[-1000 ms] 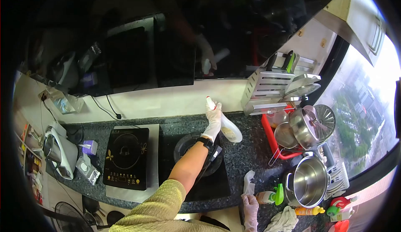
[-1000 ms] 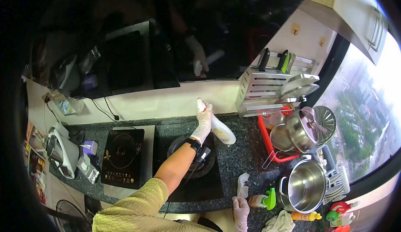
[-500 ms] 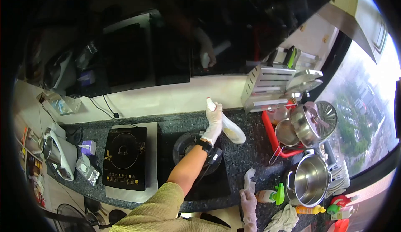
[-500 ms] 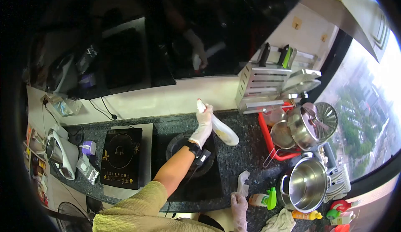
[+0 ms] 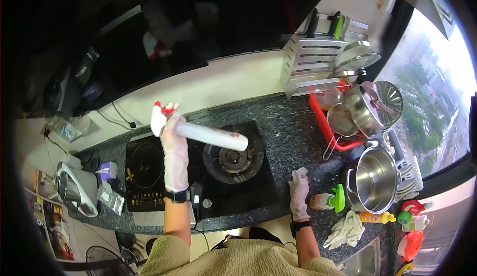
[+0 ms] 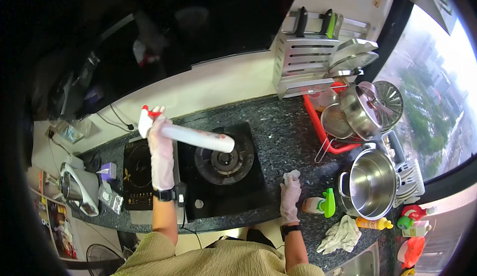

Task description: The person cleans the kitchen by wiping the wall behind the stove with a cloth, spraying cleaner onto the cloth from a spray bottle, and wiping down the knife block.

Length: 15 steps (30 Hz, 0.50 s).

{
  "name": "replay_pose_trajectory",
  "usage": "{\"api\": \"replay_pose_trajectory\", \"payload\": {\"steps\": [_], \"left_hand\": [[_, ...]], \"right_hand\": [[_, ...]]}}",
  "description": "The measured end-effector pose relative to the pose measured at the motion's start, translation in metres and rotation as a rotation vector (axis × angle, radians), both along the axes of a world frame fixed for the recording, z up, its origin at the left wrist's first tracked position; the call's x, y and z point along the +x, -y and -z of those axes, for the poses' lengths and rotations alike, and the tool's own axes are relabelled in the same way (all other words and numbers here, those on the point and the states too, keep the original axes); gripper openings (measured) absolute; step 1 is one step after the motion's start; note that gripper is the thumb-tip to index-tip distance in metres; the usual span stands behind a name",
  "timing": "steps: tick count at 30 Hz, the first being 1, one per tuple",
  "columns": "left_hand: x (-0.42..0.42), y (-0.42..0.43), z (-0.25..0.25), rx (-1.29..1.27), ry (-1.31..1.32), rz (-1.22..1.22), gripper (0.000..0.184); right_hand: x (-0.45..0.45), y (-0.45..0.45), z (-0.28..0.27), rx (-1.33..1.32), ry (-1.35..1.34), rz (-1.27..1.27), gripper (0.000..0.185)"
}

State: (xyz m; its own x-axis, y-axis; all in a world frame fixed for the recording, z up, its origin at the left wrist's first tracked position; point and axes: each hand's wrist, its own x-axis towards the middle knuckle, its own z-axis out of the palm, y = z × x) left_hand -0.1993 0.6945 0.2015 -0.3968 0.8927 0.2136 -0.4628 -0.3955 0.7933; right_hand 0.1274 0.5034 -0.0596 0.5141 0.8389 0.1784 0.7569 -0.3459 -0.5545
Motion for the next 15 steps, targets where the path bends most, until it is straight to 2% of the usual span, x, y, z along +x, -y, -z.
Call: {"api": "replay_pose_trajectory", "payload": {"steps": [2, 4, 5, 7, 8, 9, 11, 13, 15], "left_hand": [[-0.021, 0.037, -0.016, 0.015, -0.139, -0.071, 0.071], [-0.043, 0.072, -0.019, 0.005, -0.185, -0.053, 0.07], [-0.051, 0.091, -0.02, -0.016, -0.206, -0.054, 0.069], [-0.073, 0.123, -0.014, -0.018, -0.26, -0.025, 0.065], [-0.088, 0.136, -0.009, -0.021, -0.296, 0.019, 0.058], [-0.09, 0.154, -0.015, -0.055, -0.307, 0.032, 0.049], [-0.113, 0.186, -0.009, -0.183, -0.316, 0.102, 0.06], [-0.12, 0.216, -0.015, -0.254, -0.299, 0.087, 0.057], [-0.133, 0.246, -0.014, -0.348, -0.382, 0.021, 0.048]], "right_hand": [[0.008, -0.013, 0.028, 0.125, -0.127, 0.037, 0.034], [0.014, -0.022, 0.038, 0.182, -0.167, 0.134, 0.019], [0.03, -0.031, 0.053, 0.088, -0.197, 0.124, 0.014], [0.038, -0.047, 0.03, 0.028, -0.883, 0.18, 0.014], [0.047, -0.058, 0.034, 0.11, -1.013, 0.062, 0.013], [0.043, -0.065, 0.005, 0.127, -1.066, 0.075, 0.02], [0.027, -0.08, -0.066, 0.144, -1.117, -0.128, 0.024], [0.003, -0.106, -0.118, 0.209, -1.381, -0.237, 0.028], [-0.006, -0.14, -0.13, 0.192, -1.659, -0.416, 0.027]]}}
